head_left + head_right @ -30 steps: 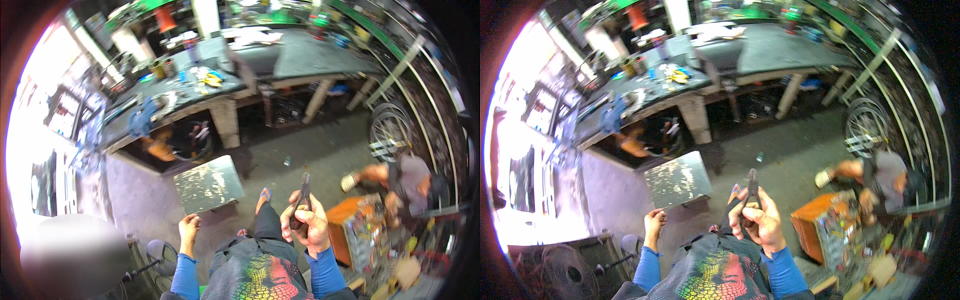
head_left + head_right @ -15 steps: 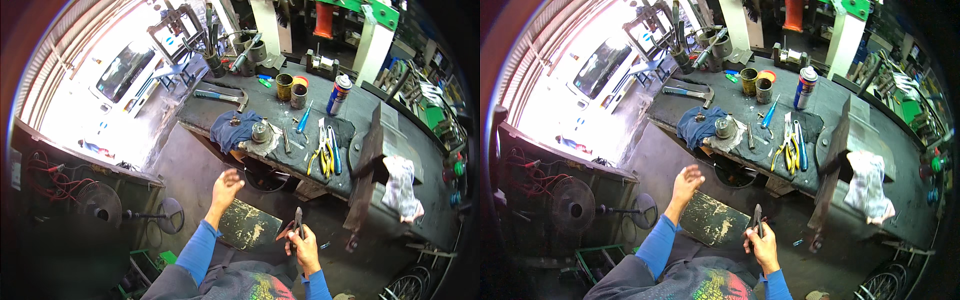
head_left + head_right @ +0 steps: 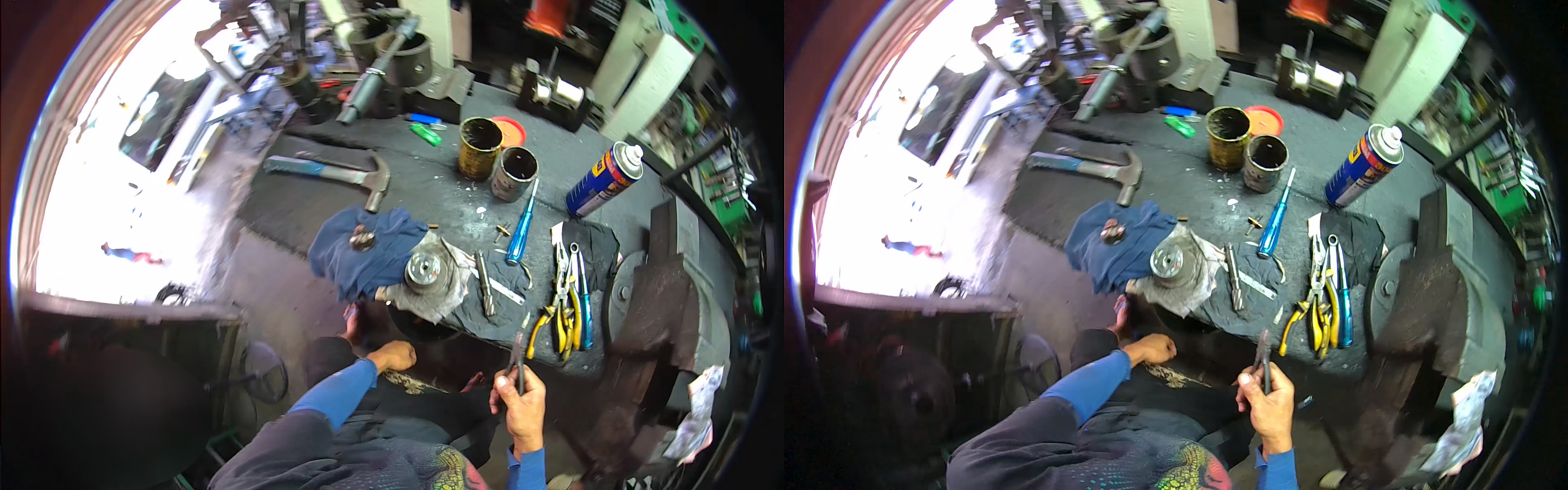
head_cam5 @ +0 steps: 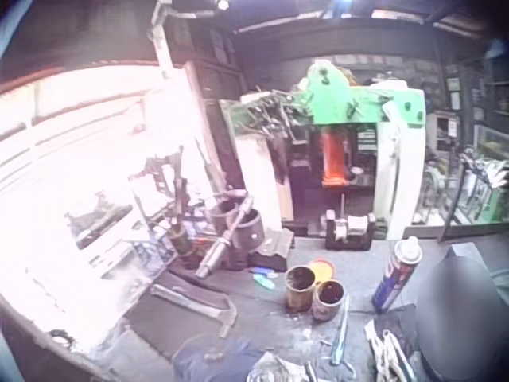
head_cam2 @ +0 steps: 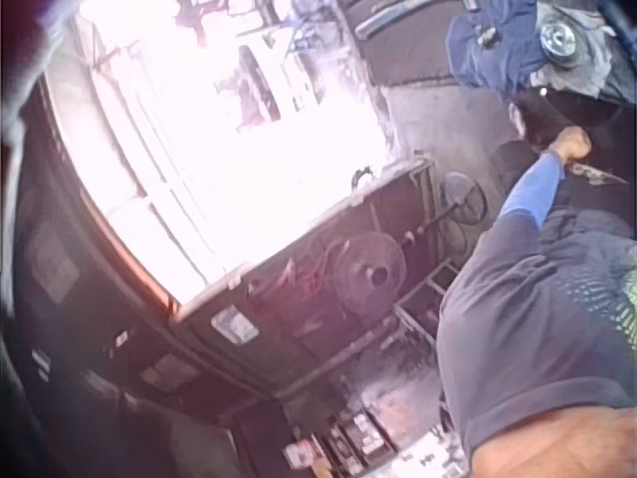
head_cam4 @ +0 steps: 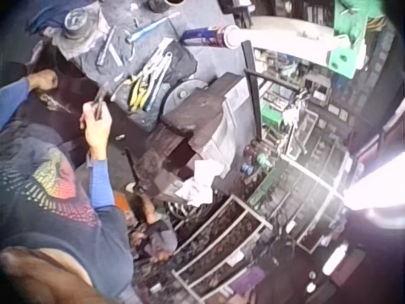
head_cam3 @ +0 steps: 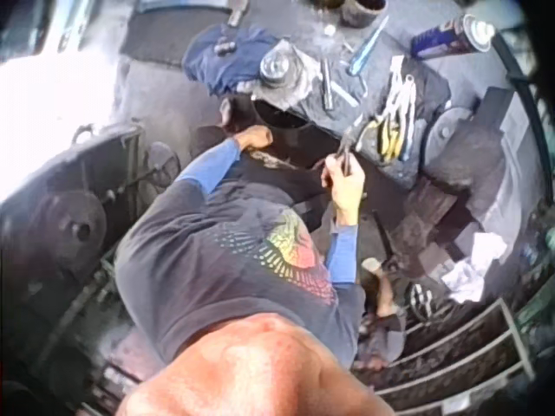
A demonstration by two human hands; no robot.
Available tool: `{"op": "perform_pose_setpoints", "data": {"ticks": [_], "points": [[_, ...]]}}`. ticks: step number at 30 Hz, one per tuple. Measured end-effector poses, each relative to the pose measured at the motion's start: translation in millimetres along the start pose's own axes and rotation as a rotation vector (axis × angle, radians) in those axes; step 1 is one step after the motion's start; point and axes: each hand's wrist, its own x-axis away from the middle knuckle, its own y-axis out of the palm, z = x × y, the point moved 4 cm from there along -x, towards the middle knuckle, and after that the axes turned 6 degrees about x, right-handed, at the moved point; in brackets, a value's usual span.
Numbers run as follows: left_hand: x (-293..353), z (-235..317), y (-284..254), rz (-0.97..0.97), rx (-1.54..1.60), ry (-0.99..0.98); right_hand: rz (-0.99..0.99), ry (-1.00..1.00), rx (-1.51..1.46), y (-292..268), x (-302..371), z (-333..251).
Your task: The person secures a cylindrical metal part in a vise, operates a red press machine to press down on the part, then removes the part and inspects it on a workbench. The person also retrieves pliers from a tool rack.
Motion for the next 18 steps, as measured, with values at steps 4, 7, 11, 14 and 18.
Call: {"op": "perform_pose_setpoints", "data": {"ticks": [4, 7, 11, 14, 18], "points": [[-111.8, -70.4, 66.9, -0.327, -0.041, 0.163, 0.365, -0.037, 0.037, 40.2, 1.9, 7.5], [-129.7, -92.1, 75.3, -0.502, 0.027, 0.122, 0.435, 0.013, 0.006, 71.2, 15.6, 13.6], [-129.8, -85.3, 58.9, -0.456, -0.082, 0.144, 0.366, 0.191, 0.083, 79.9, 2.3, 10.3], [-118.4, -74.3, 50.4, -0.37, -0.058, 0.127, 0.28, 0.164, 0.185, 74.1, -38.0, -18.3], [-94.5, -55.0, 55.1, -0.312, -0.059, 0.141, 0.263, 0.048, 0.195, 61.8, -61.3, -53.4]]}}
